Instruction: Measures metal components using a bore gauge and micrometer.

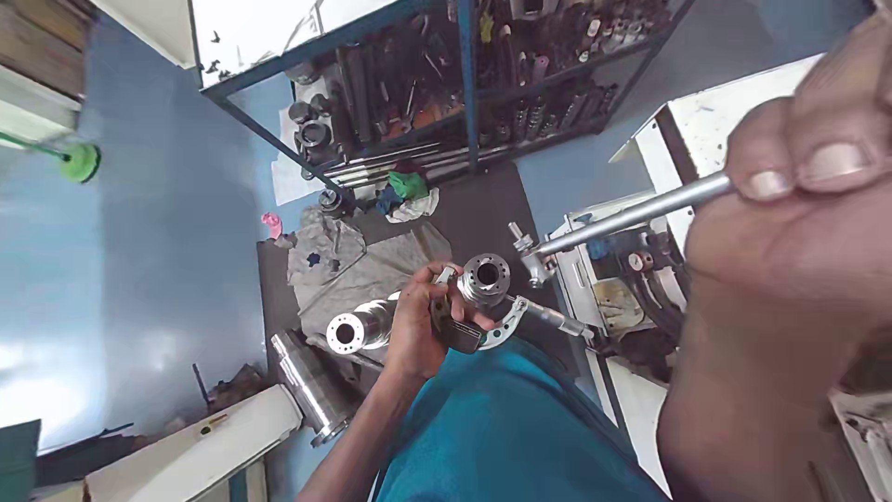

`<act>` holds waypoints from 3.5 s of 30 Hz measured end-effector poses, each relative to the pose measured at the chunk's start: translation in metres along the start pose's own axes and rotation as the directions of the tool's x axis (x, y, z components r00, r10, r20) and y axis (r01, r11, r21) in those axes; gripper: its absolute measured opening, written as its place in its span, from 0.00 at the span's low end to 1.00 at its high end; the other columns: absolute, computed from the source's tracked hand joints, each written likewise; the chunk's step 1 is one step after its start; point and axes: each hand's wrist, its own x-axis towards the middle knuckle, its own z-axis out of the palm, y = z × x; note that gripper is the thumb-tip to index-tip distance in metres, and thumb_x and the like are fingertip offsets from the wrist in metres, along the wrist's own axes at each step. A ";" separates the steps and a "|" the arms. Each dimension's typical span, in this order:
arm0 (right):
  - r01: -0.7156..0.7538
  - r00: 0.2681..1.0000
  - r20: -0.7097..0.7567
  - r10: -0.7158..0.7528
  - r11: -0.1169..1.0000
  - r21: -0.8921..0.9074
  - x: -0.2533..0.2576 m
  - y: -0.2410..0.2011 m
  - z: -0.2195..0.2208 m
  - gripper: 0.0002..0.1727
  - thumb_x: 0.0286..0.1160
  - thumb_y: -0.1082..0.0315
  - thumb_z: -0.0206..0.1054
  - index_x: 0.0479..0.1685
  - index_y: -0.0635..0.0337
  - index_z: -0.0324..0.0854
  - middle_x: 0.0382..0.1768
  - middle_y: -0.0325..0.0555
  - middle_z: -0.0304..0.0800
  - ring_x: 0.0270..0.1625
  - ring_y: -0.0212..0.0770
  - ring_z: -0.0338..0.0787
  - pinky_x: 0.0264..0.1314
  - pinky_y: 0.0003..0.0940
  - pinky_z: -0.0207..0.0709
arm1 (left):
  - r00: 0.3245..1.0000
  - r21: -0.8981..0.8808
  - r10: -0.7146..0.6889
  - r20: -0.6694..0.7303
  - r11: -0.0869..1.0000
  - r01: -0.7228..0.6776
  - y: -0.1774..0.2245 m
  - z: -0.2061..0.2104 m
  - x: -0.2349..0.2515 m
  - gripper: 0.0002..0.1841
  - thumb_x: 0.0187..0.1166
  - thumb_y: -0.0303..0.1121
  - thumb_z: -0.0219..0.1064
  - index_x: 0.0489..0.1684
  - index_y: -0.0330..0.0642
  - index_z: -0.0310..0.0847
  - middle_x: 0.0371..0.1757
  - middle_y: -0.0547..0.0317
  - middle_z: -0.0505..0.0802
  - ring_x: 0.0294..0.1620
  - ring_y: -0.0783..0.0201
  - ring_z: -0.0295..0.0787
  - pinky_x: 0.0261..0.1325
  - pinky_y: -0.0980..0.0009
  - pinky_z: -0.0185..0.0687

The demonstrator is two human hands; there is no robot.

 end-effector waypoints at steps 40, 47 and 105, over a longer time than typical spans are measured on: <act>-0.144 0.977 -0.163 0.136 0.989 -0.043 -0.028 0.052 0.028 0.13 0.95 0.68 0.44 0.36 0.55 0.64 0.11 0.33 0.60 0.06 0.30 0.62 0.05 0.24 0.63 | 0.996 0.129 -0.085 0.009 0.988 0.083 0.009 -0.002 0.020 0.17 0.95 0.37 0.46 0.44 0.36 0.77 0.15 0.57 0.80 0.14 0.58 0.87 0.27 0.56 0.95; -0.137 0.976 -0.182 0.123 0.989 -0.065 -0.031 0.054 0.029 0.12 0.95 0.69 0.45 0.37 0.55 0.64 0.11 0.33 0.62 0.07 0.30 0.63 0.06 0.24 0.65 | 0.996 0.169 -0.092 0.014 0.982 0.088 0.013 -0.003 0.024 0.14 0.95 0.34 0.48 0.44 0.36 0.76 0.14 0.58 0.80 0.14 0.58 0.87 0.28 0.56 0.95; -0.131 0.985 -0.127 0.116 0.985 -0.114 -0.034 0.055 0.032 0.09 0.93 0.68 0.50 0.39 0.54 0.68 0.12 0.32 0.64 0.07 0.28 0.64 0.07 0.23 0.64 | 0.999 0.226 -0.016 0.050 0.974 0.004 0.011 -0.002 0.029 0.08 0.91 0.27 0.55 0.43 0.34 0.77 0.15 0.55 0.82 0.14 0.59 0.88 0.26 0.58 0.95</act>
